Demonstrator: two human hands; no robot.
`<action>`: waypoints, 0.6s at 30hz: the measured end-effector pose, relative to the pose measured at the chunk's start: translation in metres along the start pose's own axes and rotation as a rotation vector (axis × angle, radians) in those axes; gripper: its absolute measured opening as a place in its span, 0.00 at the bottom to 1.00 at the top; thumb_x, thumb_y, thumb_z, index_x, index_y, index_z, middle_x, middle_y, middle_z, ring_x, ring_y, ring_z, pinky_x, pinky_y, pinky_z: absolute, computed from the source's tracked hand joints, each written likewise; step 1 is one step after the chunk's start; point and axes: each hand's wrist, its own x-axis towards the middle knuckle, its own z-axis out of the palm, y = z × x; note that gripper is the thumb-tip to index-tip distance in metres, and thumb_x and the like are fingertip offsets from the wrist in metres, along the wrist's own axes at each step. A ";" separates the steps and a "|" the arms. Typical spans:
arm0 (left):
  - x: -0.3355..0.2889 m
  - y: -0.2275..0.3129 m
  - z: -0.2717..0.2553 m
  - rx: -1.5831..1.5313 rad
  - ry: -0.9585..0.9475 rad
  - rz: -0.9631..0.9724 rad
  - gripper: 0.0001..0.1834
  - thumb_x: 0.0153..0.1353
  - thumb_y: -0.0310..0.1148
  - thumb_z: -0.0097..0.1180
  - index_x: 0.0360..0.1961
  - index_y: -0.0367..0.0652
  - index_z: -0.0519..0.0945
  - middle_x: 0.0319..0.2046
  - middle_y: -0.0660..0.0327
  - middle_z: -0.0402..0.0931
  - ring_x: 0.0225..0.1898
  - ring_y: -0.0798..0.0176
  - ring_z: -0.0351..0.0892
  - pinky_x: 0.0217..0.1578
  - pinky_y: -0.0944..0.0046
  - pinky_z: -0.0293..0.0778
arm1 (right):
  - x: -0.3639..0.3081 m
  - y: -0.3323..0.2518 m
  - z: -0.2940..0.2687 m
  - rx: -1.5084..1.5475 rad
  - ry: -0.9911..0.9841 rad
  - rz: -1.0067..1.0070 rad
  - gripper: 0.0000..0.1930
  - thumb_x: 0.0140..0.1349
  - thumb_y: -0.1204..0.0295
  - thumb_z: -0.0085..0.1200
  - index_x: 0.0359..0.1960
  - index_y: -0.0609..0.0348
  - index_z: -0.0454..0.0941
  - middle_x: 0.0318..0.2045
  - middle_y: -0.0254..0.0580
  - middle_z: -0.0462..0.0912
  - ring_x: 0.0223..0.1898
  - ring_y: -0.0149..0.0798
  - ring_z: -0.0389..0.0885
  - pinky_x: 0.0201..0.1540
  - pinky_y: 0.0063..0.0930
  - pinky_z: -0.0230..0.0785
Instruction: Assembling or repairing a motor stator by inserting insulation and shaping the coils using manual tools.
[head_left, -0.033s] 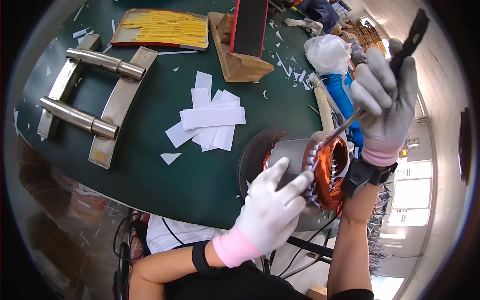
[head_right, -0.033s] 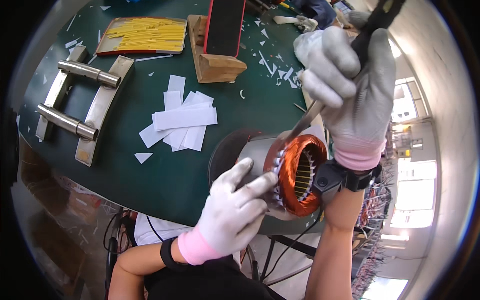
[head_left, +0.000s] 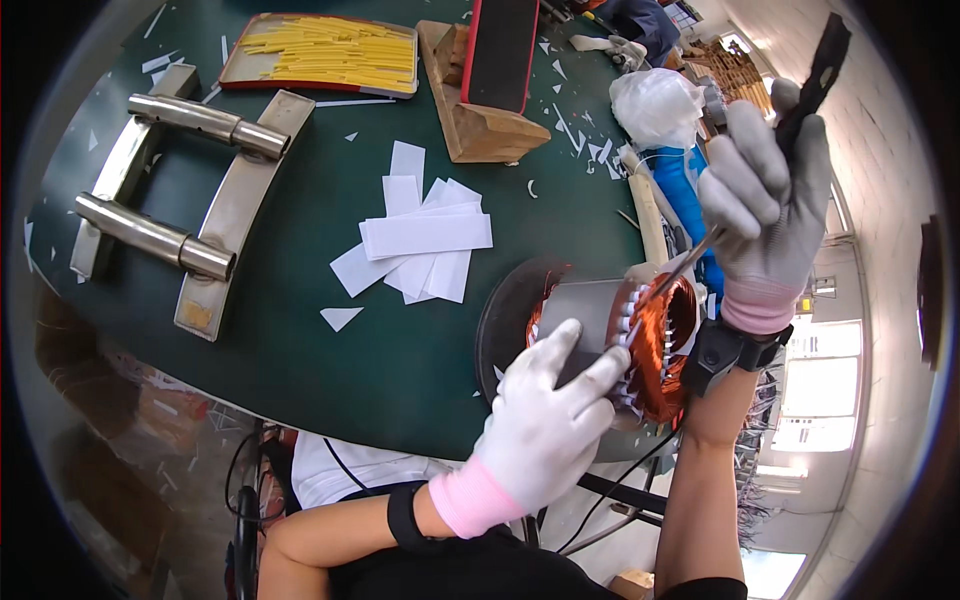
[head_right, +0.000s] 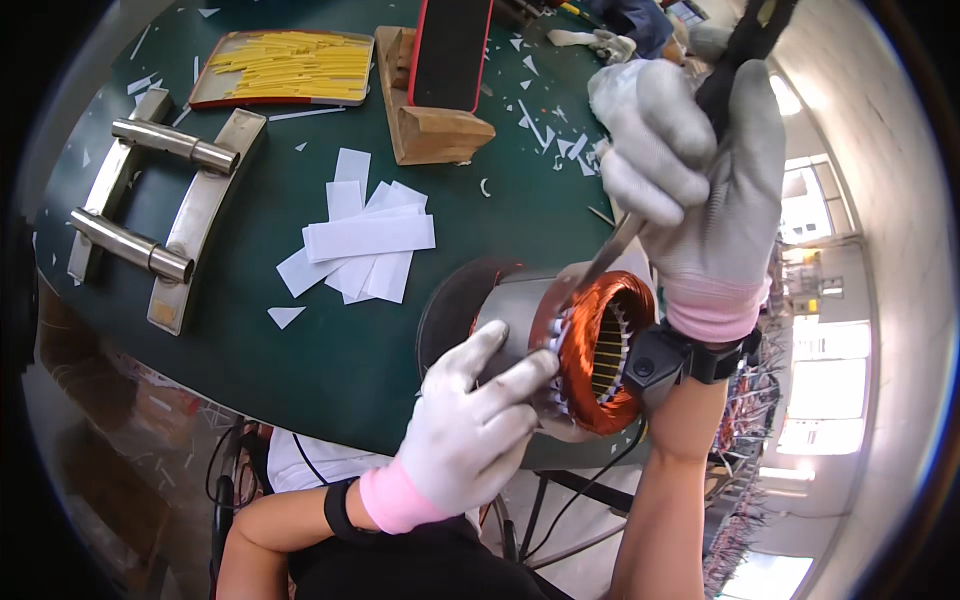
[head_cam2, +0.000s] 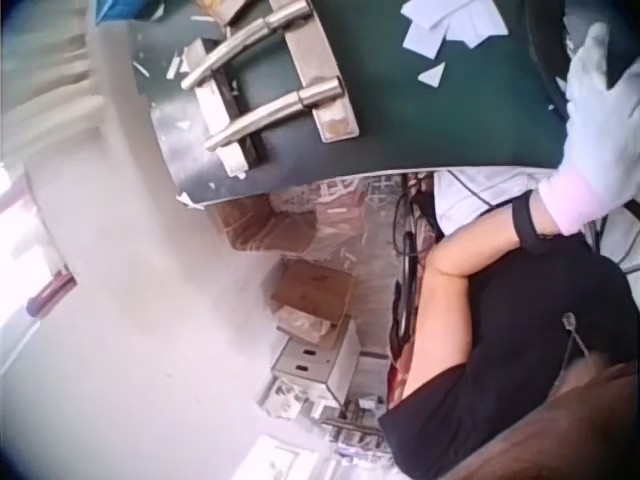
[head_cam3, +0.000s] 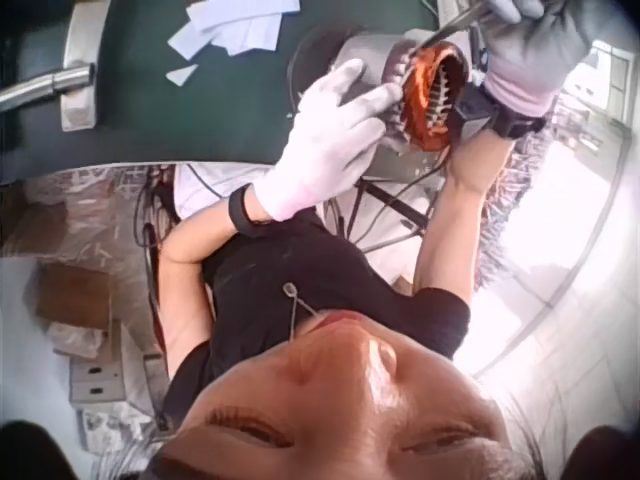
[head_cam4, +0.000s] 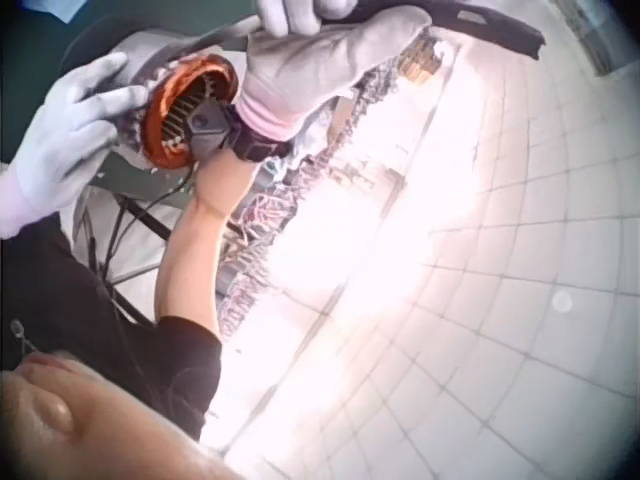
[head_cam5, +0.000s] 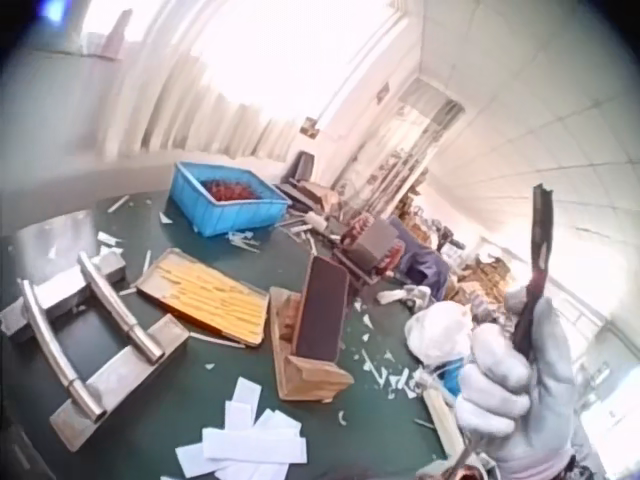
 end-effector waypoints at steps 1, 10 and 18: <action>-0.002 0.000 0.002 0.020 0.019 0.004 0.09 0.38 0.24 0.58 0.25 0.42 0.74 0.50 0.59 0.73 0.51 0.38 0.66 0.45 0.47 0.68 | 0.001 0.001 -0.002 -0.008 0.008 0.012 0.21 0.70 0.55 0.36 0.46 0.63 0.70 0.18 0.25 0.56 0.15 0.18 0.53 0.14 0.10 0.49; -0.013 0.016 0.018 -0.047 0.123 -0.193 0.22 0.39 0.29 0.61 0.42 0.45 0.79 0.38 0.48 0.70 0.37 0.50 0.72 0.34 0.57 0.73 | 0.011 0.009 -0.007 -0.067 0.071 0.407 0.18 0.70 0.53 0.32 0.51 0.45 0.69 0.14 0.23 0.55 0.09 0.17 0.49 0.08 0.11 0.42; -0.011 0.002 0.019 -0.109 0.213 -0.109 0.14 0.35 0.29 0.60 0.30 0.49 0.79 0.27 0.64 0.69 0.21 0.65 0.68 0.19 0.68 0.65 | -0.010 0.032 -0.016 -0.025 -0.027 0.510 0.16 0.69 0.58 0.35 0.50 0.51 0.67 0.20 0.28 0.61 0.17 0.22 0.54 0.17 0.15 0.46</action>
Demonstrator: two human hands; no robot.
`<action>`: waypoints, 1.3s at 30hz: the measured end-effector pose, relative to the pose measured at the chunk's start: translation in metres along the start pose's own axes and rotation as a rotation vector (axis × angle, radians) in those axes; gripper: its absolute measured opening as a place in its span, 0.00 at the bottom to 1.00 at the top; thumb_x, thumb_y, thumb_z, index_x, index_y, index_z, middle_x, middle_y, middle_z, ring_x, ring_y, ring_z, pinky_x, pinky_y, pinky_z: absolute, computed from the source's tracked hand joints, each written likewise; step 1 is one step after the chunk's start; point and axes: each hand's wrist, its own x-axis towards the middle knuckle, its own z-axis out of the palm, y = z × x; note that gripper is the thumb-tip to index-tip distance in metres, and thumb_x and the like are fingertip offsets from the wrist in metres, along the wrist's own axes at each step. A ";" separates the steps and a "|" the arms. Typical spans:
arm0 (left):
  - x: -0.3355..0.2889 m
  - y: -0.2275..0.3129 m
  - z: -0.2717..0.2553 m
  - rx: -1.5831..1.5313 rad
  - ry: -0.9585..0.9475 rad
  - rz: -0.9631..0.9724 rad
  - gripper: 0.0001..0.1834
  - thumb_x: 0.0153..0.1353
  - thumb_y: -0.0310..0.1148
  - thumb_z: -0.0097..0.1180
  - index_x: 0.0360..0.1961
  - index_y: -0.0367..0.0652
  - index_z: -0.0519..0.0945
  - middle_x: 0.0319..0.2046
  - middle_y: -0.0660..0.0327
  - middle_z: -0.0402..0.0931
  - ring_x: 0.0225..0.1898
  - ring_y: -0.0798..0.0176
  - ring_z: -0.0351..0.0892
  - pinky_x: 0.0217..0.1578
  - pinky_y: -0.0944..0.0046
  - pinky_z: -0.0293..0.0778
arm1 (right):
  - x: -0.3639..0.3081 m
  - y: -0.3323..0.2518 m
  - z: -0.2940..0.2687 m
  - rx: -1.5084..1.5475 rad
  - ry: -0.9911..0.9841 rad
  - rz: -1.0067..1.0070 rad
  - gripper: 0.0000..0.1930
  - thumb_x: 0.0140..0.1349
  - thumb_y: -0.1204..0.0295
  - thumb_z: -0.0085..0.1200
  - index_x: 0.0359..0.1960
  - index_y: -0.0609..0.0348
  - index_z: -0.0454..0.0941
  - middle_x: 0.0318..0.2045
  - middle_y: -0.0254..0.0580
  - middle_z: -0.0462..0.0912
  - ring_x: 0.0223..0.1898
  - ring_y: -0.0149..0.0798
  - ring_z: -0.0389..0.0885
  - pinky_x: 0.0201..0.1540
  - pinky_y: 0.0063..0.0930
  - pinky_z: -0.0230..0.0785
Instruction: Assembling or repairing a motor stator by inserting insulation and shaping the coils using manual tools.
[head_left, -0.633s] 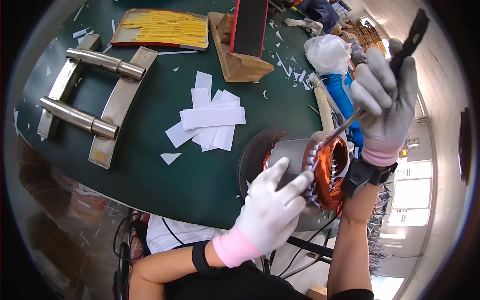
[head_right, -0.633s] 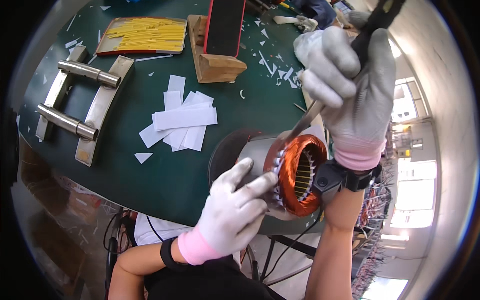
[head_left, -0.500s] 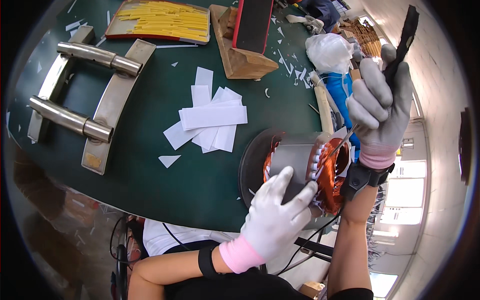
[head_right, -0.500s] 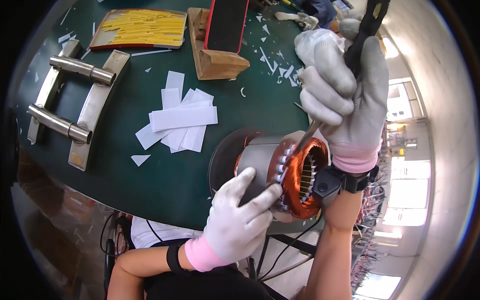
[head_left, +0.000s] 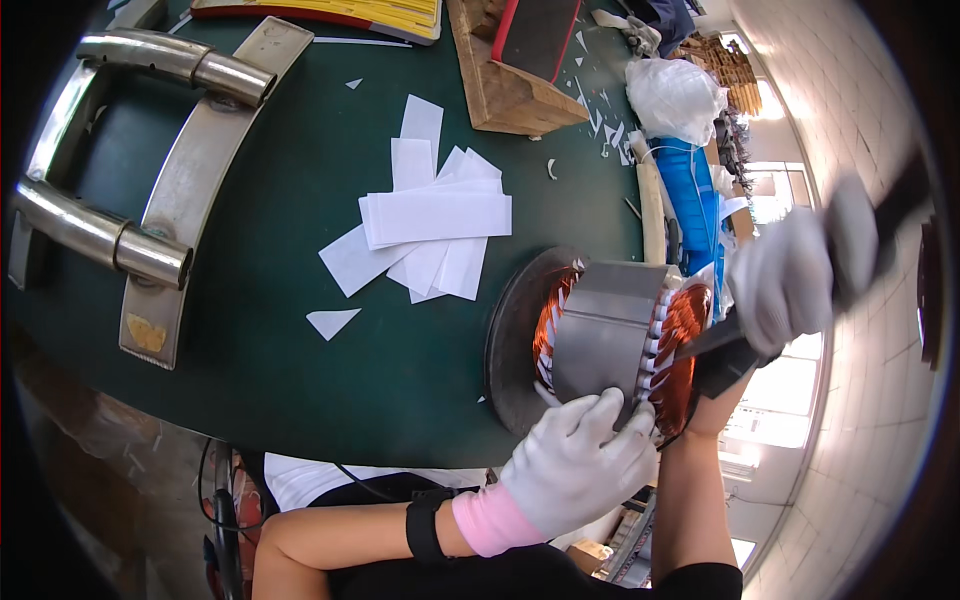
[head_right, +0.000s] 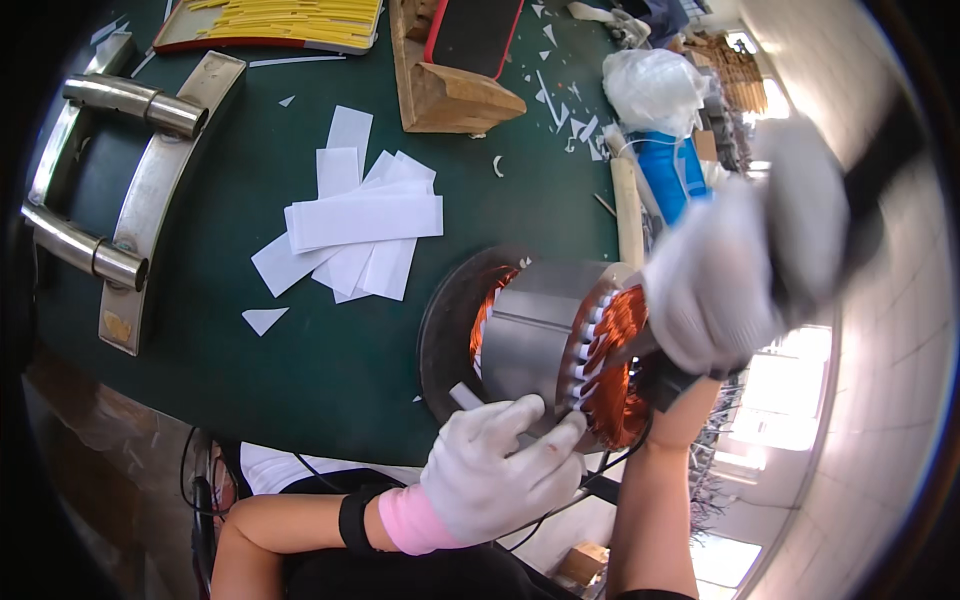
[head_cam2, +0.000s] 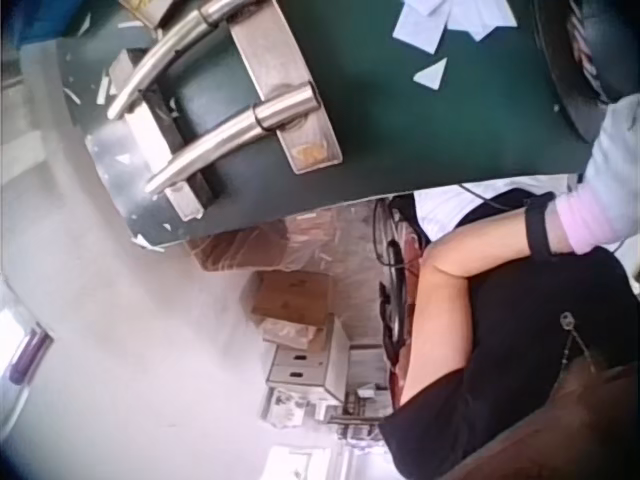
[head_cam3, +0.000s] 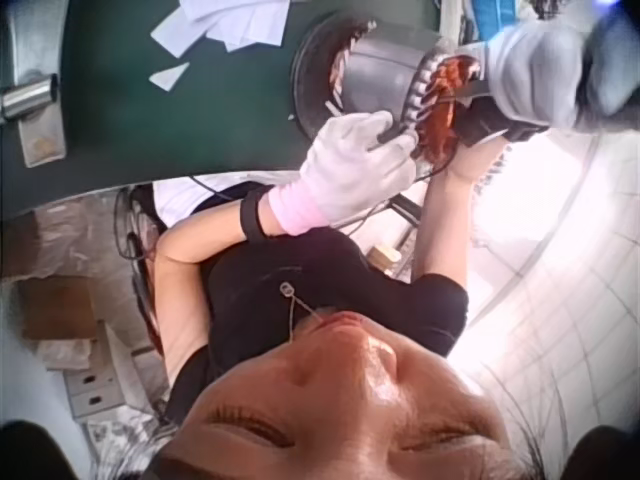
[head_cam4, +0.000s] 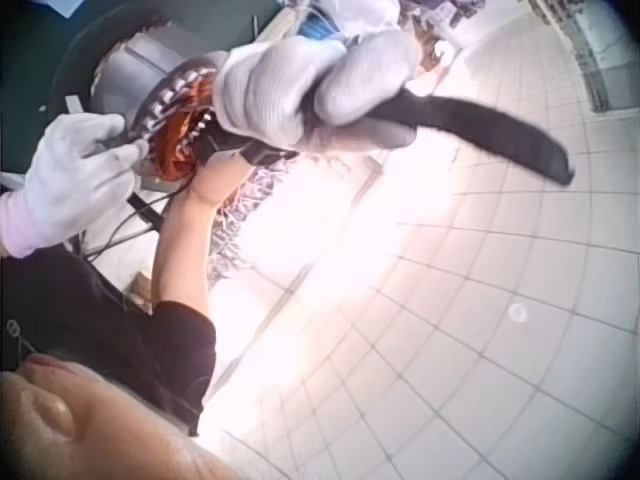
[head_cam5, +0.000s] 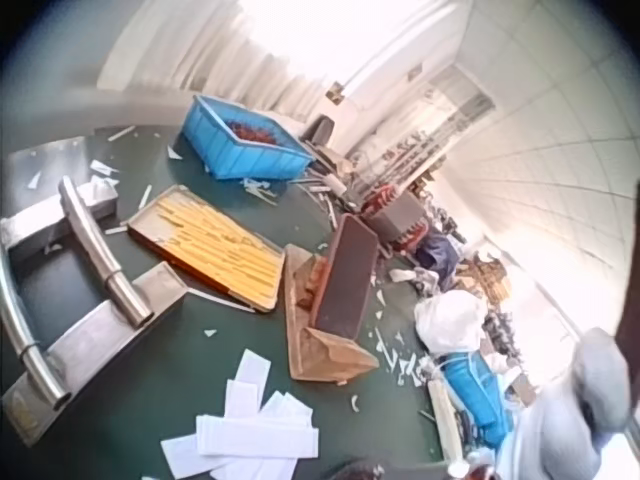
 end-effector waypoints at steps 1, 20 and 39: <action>0.003 0.000 -0.004 -0.002 0.003 -0.003 0.14 0.35 0.29 0.60 0.30 0.49 0.79 0.27 0.64 0.69 0.21 0.65 0.68 0.19 0.68 0.65 | -0.022 0.009 -0.006 -0.078 0.096 -0.066 0.15 0.69 0.60 0.35 0.50 0.52 0.67 0.23 0.30 0.62 0.20 0.23 0.56 0.20 0.16 0.49; 0.022 0.011 -0.029 0.277 -0.208 0.100 0.12 0.45 0.33 0.53 0.31 0.39 0.74 0.16 0.67 0.63 0.17 0.69 0.64 0.15 0.68 0.57 | -0.163 0.081 -0.053 -0.393 0.904 -0.240 0.23 0.69 0.61 0.34 0.56 0.68 0.61 0.47 0.53 0.73 0.38 0.44 0.80 0.38 0.36 0.75; 0.029 0.014 -0.018 0.282 -0.181 0.067 0.10 0.41 0.30 0.57 0.27 0.39 0.75 0.12 0.68 0.59 0.13 0.69 0.60 0.13 0.69 0.54 | -0.029 -0.047 -0.029 -0.200 -0.560 -0.219 0.09 0.67 0.70 0.41 0.41 0.63 0.66 0.25 0.48 0.75 0.22 0.42 0.75 0.25 0.32 0.71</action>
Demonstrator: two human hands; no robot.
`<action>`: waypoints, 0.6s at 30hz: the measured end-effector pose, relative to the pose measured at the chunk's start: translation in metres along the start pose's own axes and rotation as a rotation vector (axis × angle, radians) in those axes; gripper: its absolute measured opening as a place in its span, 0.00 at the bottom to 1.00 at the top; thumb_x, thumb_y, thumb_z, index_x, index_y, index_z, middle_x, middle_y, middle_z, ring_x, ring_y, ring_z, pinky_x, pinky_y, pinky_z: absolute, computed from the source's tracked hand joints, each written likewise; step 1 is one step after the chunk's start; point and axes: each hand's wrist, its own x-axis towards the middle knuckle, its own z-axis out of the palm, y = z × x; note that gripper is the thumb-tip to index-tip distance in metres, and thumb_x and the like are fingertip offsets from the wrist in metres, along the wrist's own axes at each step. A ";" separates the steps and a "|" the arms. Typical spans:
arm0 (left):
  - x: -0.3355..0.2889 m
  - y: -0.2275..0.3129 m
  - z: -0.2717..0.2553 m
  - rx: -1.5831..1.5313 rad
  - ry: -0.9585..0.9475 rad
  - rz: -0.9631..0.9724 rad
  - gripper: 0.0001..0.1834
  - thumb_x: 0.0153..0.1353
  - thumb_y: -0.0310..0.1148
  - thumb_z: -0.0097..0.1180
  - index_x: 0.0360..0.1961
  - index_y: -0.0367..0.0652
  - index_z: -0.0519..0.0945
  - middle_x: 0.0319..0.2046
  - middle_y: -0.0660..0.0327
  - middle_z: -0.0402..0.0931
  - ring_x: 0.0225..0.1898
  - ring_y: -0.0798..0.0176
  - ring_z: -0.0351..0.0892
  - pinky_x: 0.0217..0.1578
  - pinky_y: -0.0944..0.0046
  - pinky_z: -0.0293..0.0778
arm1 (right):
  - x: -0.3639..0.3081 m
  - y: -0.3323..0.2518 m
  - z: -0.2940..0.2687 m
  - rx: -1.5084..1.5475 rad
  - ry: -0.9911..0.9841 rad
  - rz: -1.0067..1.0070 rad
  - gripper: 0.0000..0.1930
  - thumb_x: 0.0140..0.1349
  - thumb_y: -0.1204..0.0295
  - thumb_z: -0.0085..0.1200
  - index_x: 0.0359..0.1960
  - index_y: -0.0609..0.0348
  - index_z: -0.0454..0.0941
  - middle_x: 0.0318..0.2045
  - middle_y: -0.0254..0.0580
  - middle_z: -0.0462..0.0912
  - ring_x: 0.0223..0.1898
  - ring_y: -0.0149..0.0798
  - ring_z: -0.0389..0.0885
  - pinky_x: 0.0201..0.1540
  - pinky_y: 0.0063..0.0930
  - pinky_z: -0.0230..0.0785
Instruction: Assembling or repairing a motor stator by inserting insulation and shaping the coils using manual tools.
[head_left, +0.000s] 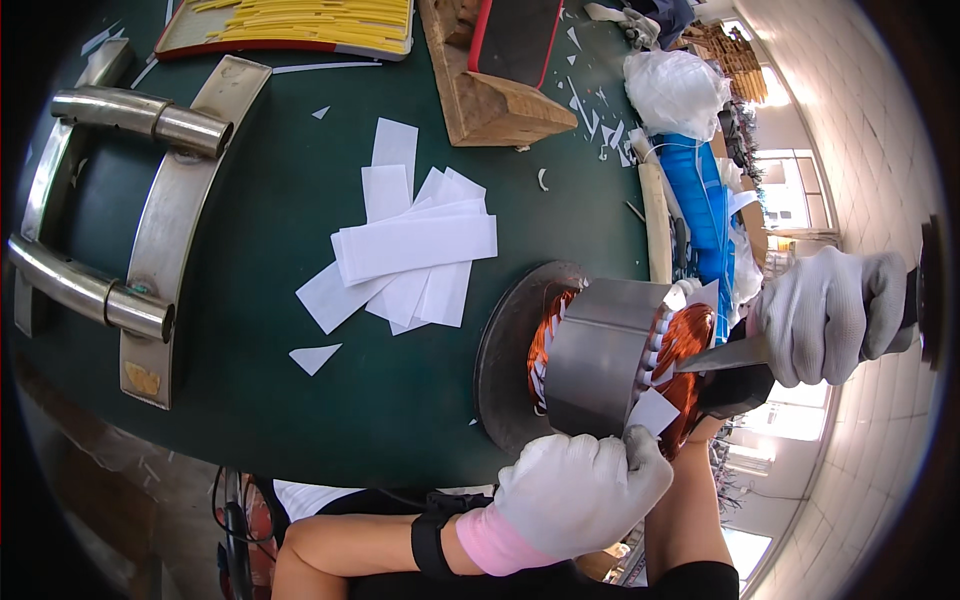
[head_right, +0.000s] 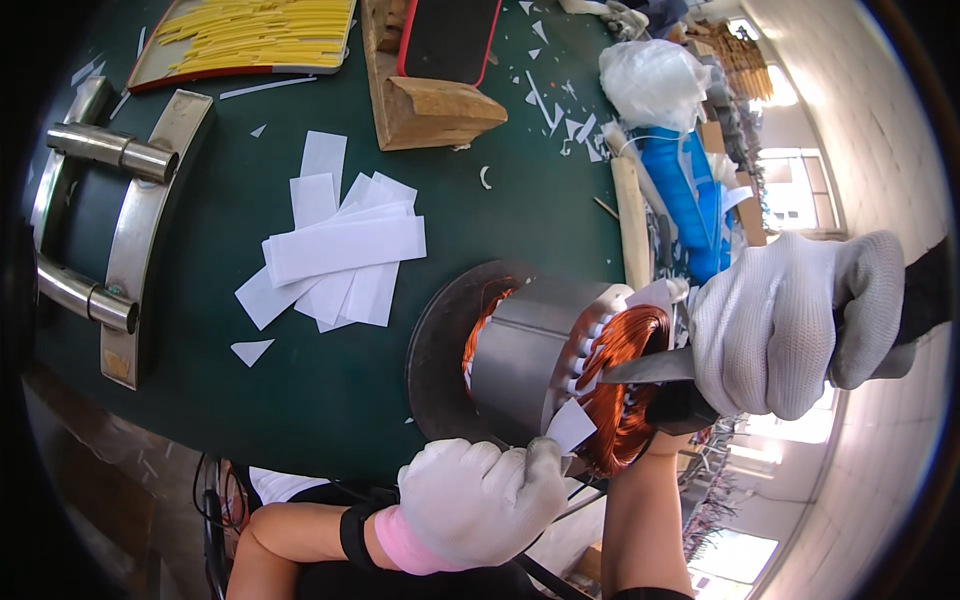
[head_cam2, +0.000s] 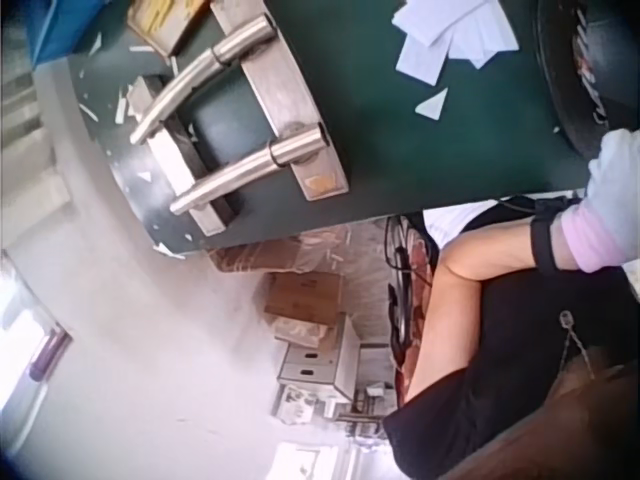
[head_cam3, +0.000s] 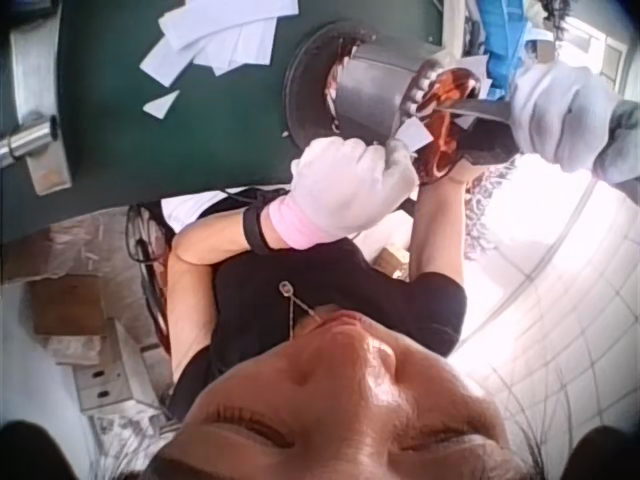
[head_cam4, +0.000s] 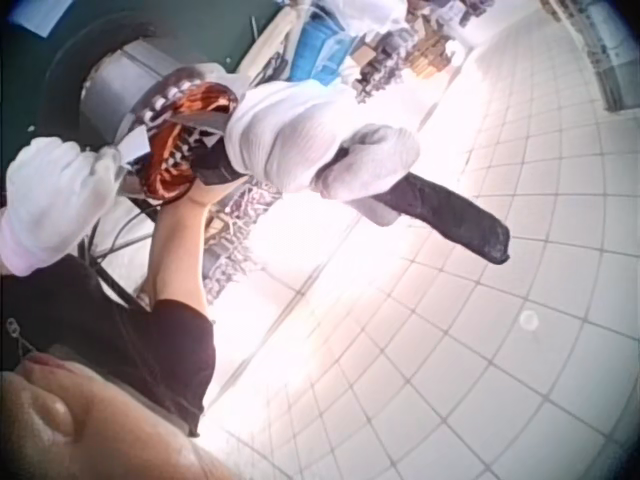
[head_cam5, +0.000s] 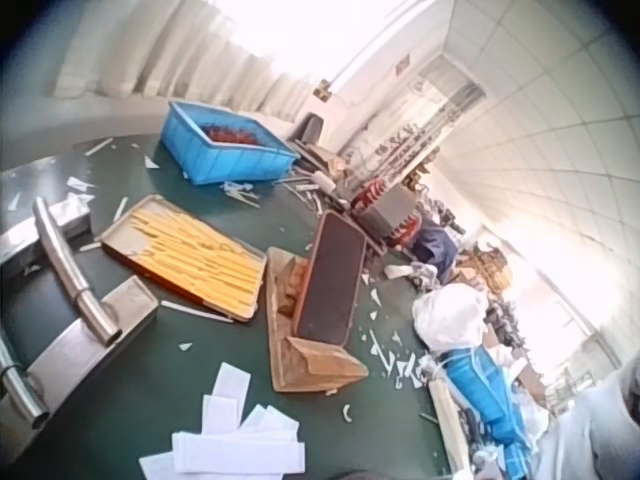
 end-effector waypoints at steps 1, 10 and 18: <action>0.003 0.005 0.001 -0.034 -0.003 -0.001 0.09 0.42 0.30 0.57 0.27 0.39 0.75 0.12 0.68 0.59 0.13 0.69 0.60 0.14 0.68 0.54 | 0.003 -0.010 0.002 -0.018 -0.025 0.013 0.09 0.67 0.70 0.41 0.40 0.63 0.65 0.24 0.47 0.75 0.21 0.42 0.75 0.24 0.32 0.71; 0.005 -0.003 0.007 -0.033 -0.023 -0.018 0.08 0.44 0.30 0.58 0.26 0.39 0.76 0.12 0.67 0.59 0.13 0.68 0.60 0.14 0.68 0.54 | 0.022 -0.013 -0.016 0.072 -0.176 0.081 0.09 0.66 0.67 0.45 0.33 0.58 0.61 0.16 0.50 0.75 0.11 0.42 0.70 0.16 0.33 0.68; 0.022 0.002 0.010 0.103 -0.037 0.043 0.09 0.49 0.31 0.52 0.33 0.39 0.73 0.12 0.68 0.61 0.15 0.69 0.64 0.13 0.66 0.55 | 0.007 -0.005 -0.016 0.066 -0.198 -0.076 0.08 0.68 0.66 0.40 0.36 0.57 0.67 0.20 0.41 0.73 0.16 0.31 0.70 0.28 0.27 0.71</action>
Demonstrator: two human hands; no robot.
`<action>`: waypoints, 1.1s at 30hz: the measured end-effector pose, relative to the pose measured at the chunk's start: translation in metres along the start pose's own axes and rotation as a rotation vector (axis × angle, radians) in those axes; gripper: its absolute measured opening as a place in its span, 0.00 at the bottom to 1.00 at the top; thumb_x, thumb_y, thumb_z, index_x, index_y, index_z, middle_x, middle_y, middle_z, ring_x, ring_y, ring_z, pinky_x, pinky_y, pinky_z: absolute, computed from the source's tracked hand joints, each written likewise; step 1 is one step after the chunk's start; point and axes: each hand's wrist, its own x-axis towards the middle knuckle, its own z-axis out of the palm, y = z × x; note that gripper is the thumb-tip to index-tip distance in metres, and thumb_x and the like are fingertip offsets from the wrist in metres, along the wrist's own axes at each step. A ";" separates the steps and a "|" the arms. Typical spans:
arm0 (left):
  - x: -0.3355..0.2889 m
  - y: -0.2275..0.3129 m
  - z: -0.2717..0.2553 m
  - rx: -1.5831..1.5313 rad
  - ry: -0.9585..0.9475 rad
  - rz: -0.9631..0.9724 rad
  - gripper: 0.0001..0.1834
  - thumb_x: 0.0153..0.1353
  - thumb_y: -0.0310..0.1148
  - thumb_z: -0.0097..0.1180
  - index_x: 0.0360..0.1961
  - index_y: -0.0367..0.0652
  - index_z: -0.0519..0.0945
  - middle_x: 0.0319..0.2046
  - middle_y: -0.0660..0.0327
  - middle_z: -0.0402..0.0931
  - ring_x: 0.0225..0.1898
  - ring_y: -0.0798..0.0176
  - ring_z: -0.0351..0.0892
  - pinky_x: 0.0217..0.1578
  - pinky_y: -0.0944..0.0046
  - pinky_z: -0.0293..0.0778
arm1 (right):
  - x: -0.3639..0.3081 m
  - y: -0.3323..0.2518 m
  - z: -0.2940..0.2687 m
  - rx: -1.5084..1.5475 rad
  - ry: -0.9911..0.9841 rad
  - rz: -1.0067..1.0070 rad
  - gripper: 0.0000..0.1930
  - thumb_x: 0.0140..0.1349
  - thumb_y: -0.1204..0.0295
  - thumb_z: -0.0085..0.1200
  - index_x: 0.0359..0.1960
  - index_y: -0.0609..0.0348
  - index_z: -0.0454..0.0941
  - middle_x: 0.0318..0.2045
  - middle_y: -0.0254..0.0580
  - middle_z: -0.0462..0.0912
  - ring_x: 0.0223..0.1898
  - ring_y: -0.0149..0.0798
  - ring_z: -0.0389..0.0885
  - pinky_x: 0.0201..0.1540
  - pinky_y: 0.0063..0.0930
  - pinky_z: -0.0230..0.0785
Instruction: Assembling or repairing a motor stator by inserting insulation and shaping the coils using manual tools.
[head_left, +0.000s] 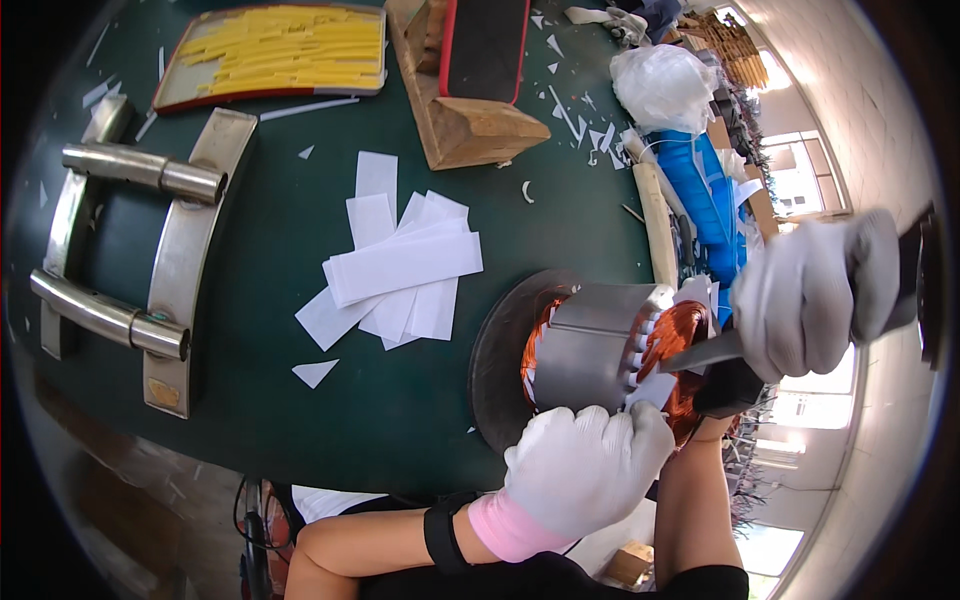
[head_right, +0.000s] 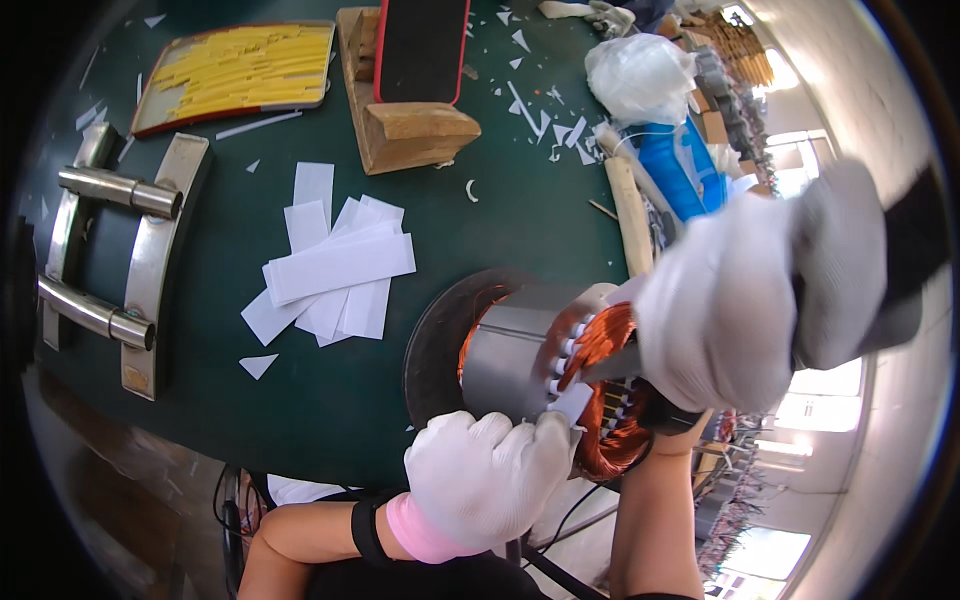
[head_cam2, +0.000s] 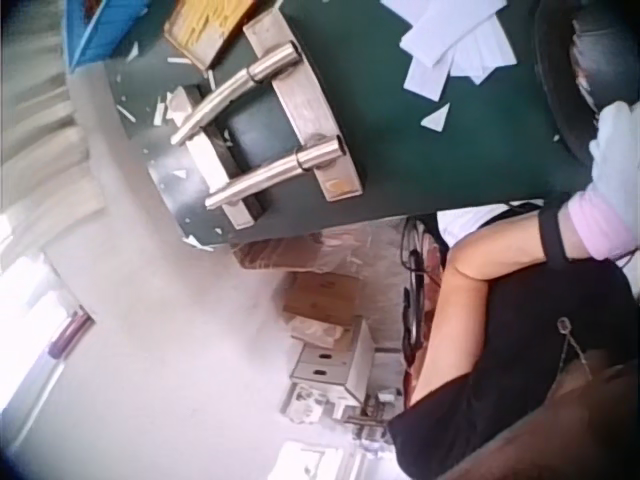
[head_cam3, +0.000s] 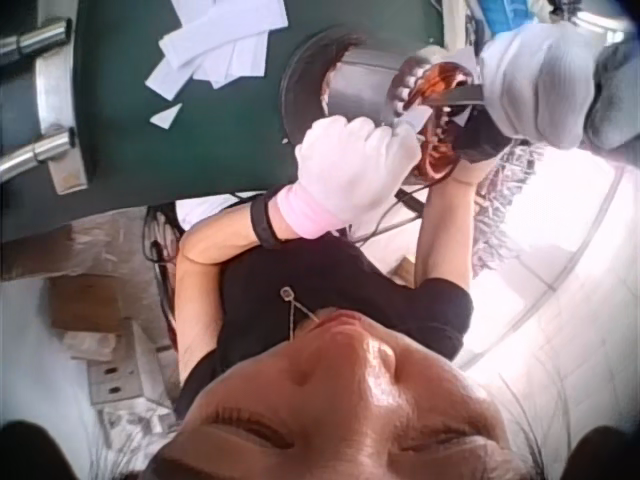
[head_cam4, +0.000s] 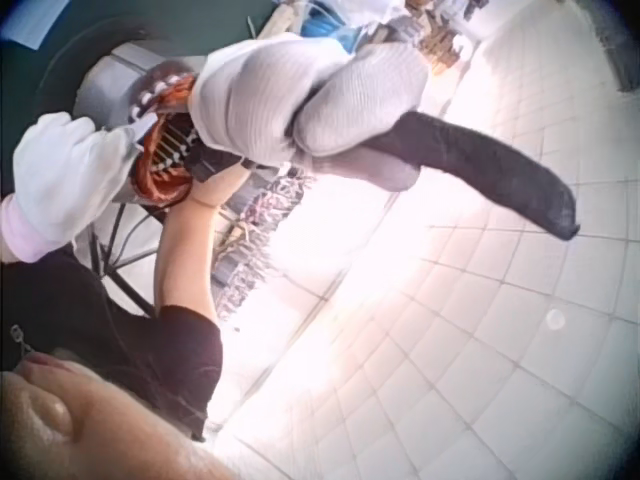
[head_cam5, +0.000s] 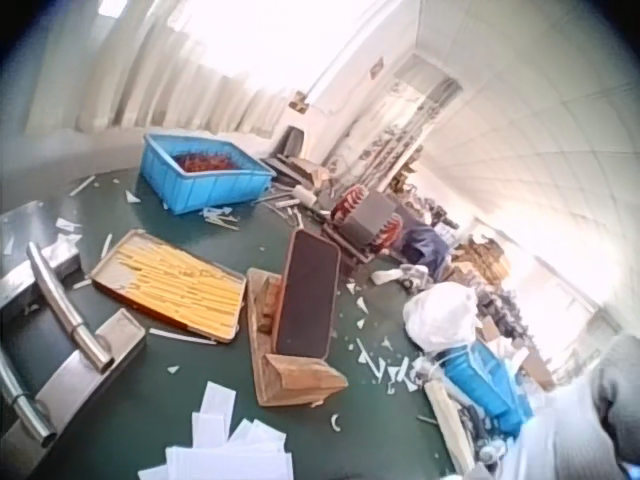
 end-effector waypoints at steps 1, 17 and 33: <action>0.003 -0.004 -0.001 0.059 -0.028 -0.033 0.06 0.49 0.31 0.56 0.28 0.43 0.74 0.13 0.67 0.62 0.14 0.67 0.63 0.14 0.66 0.55 | -0.003 0.005 -0.005 0.021 0.002 -0.029 0.09 0.68 0.66 0.40 0.36 0.57 0.68 0.19 0.39 0.72 0.16 0.29 0.68 0.30 0.26 0.71; 0.087 -0.007 -0.010 0.288 -0.639 0.104 0.06 0.60 0.27 0.44 0.35 0.35 0.68 0.26 0.47 0.68 0.29 0.44 0.73 0.29 0.53 0.68 | -0.097 0.081 0.065 -1.179 1.296 0.171 0.08 0.64 0.71 0.46 0.38 0.64 0.68 0.26 0.55 0.73 0.29 0.50 0.75 0.32 0.35 0.64; 0.115 0.022 -0.012 0.443 -0.846 0.113 0.07 0.56 0.26 0.42 0.33 0.32 0.70 0.31 0.52 0.67 0.35 0.53 0.70 0.38 0.61 0.69 | -0.104 0.085 0.052 -0.836 1.140 -0.013 0.09 0.60 0.67 0.54 0.30 0.59 0.75 0.24 0.25 0.72 0.28 0.18 0.68 0.34 0.16 0.64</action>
